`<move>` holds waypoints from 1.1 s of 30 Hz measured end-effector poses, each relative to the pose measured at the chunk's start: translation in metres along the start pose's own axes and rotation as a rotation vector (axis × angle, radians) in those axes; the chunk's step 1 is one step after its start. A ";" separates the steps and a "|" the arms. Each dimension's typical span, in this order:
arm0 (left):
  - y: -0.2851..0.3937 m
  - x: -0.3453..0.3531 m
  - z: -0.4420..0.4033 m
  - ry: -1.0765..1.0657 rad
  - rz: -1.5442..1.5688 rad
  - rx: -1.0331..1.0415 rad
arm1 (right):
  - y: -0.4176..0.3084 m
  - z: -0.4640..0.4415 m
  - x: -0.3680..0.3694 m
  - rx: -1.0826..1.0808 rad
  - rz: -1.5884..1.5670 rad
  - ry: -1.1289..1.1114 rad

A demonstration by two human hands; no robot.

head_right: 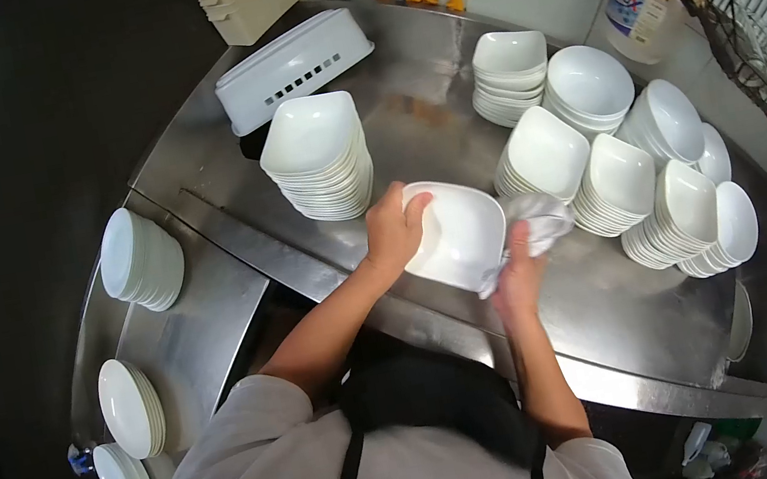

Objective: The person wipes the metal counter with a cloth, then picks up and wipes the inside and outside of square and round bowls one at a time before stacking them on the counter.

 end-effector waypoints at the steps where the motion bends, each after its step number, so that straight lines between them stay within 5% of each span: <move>1: 0.006 -0.008 0.000 -0.052 -0.001 0.013 | -0.014 0.000 -0.003 -0.064 0.094 0.036; 3: 0.008 -0.034 -0.027 -0.182 -0.111 -0.149 | -0.022 -0.008 -0.005 0.018 -0.122 -0.059; 7: -0.024 -0.120 -0.126 0.113 -0.434 -0.074 | -0.041 -0.001 0.009 0.052 -0.298 -0.111; 13: -0.148 -0.146 -0.191 -0.155 -0.772 -0.170 | -0.035 0.015 0.016 0.064 -0.339 -0.101; 20: -0.111 -0.123 -0.181 -0.479 -1.074 -0.236 | -0.041 0.020 -0.005 0.042 -0.365 -0.066; 23: -0.032 -0.120 -0.185 0.018 -1.192 0.138 | -0.050 0.026 -0.008 0.009 -0.414 -0.043; 26: 0.044 -0.067 -0.181 -0.075 -0.582 0.261 | -0.052 0.033 -0.018 0.001 -0.441 -0.032; 27: 0.055 -0.029 -0.176 -0.250 -0.344 0.208 | -0.054 0.038 -0.017 -0.002 -0.432 -0.026; 30: 0.080 0.080 -0.141 -0.612 -0.156 0.099 | -0.065 0.051 -0.013 -0.002 -0.405 -0.018; 33: 0.046 0.192 -0.130 -0.643 0.046 -0.086 | -0.073 0.061 -0.035 -0.057 -0.406 0.021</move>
Point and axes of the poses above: each hand's wrist, its own z-axis away from the middle knuckle, its own x-axis out of the palm, y = z × x, the point moved 8 cm from there along -z, towards the middle knuckle, and after that the axes turned 11 degrees about -z, right-handed, at the moved point
